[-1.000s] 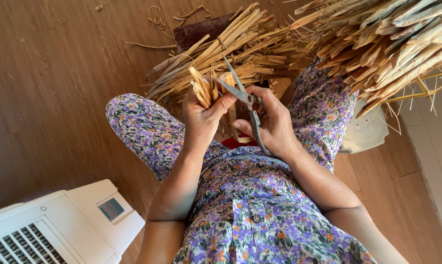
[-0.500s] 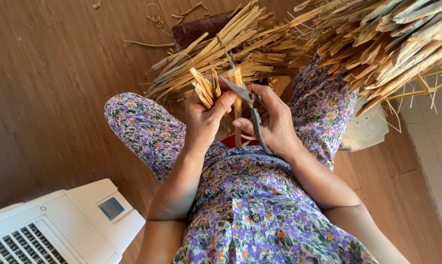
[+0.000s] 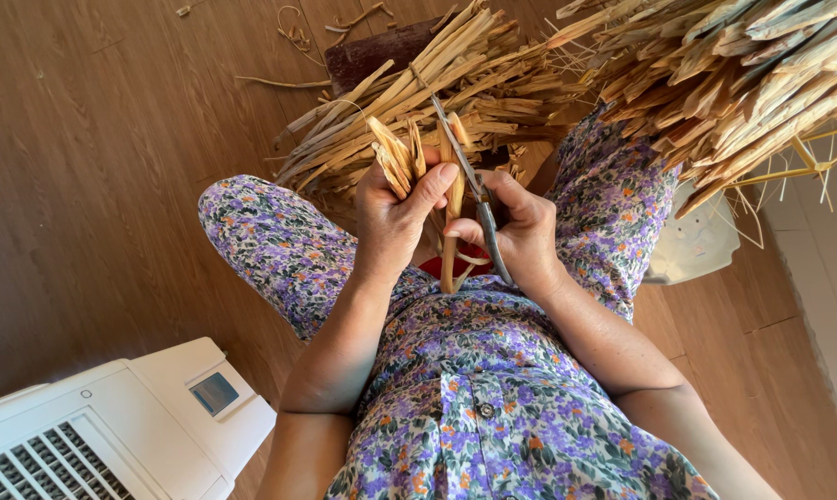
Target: The person sits cross-legged on a wooden floor and uses shears to trim and split dried plant strips. They repeatedly pick up bundles, cut them into shorter pieces, and place the trimmed pieces into a pile beside them.
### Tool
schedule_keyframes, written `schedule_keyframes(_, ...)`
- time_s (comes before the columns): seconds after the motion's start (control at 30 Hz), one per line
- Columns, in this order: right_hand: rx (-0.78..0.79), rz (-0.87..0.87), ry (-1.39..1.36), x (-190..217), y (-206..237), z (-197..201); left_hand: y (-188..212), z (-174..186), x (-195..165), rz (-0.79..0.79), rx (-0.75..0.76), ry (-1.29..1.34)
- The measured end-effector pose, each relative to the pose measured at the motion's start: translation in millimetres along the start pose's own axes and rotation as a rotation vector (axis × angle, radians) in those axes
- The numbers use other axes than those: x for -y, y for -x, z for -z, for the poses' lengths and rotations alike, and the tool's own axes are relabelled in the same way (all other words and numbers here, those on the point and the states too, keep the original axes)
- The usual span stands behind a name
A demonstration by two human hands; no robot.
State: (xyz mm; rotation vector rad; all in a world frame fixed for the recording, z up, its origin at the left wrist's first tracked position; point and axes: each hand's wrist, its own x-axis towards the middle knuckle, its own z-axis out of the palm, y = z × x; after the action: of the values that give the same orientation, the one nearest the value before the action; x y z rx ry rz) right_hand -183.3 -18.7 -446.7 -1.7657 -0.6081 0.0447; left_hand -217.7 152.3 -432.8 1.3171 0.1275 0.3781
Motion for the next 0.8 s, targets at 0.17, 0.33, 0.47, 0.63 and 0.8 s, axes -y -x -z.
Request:
schedule_keyframes(0.17, -0.041, 0.005, -0.103, -11, 1, -4, -4, 6, -11, -0.08, 0.066, -0.143)
schedule_keyframes(0.33, -0.182, -0.18, -0.344, -29, -9, 4, -31, 43, -33, -0.136, 0.048, -0.103)
schedule_keyframes(0.47, -0.242, -0.209, -0.426, -61, -19, 0, -82, 70, -28, -0.088, -0.077, -0.143)
schedule_keyframes(0.63, -0.24, -0.314, -0.351, -106, -23, -11, -146, 68, 21, 0.101, -0.038, -0.509)
schedule_keyframes(0.8, -0.258, -0.453, -0.408, -129, -27, -13, -175, 32, 81, 0.274, 0.101, -0.841)
